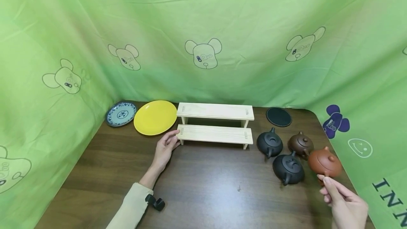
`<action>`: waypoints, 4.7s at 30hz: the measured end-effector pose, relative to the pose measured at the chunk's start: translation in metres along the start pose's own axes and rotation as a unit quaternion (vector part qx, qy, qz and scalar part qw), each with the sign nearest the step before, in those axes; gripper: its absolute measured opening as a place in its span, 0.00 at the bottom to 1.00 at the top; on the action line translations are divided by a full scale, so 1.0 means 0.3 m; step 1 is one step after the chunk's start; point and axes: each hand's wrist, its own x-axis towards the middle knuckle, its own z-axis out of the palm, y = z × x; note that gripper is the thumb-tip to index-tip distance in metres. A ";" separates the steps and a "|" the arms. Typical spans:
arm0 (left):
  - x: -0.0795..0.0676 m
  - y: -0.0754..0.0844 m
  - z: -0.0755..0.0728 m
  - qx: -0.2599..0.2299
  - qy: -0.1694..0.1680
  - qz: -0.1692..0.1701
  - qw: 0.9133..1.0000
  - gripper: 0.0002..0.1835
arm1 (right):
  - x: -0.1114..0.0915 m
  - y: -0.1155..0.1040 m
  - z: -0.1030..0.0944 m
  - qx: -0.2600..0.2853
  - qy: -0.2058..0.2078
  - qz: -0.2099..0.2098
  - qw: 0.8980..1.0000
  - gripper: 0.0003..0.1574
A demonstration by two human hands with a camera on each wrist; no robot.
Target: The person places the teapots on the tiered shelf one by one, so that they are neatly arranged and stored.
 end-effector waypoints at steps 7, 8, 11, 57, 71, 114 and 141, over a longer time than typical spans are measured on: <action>-0.002 -0.004 -0.004 0.010 0.000 0.004 1.000 0.17 | -0.016 -0.014 0.058 0.016 -0.087 -0.042 0.995 0.16; -0.001 -0.004 -0.004 0.009 -0.001 0.005 1.000 0.17 | -0.017 -0.016 0.066 0.020 -0.102 -0.046 0.994 0.17; -0.001 -0.004 -0.004 0.013 0.000 0.004 1.000 0.17 | -0.016 -0.022 0.092 0.022 -0.129 -0.045 0.990 0.18; -0.002 0.011 0.009 0.013 -0.002 0.030 0.999 0.16 | -0.062 0.025 0.622 -0.072 -0.222 -0.065 0.970 0.09; -0.004 -0.001 0.000 0.011 0.003 0.028 1.000 0.16 | -0.089 0.074 0.761 -0.063 -0.233 -0.060 0.969 0.08; -0.009 0.008 0.006 0.017 0.006 0.031 0.999 0.16 | -0.136 0.210 1.106 -0.001 -0.278 -0.058 0.959 0.13; -0.008 -0.002 0.007 0.020 0.008 0.032 0.999 0.15 | -0.127 0.263 1.238 -0.006 -0.276 -0.055 0.960 0.12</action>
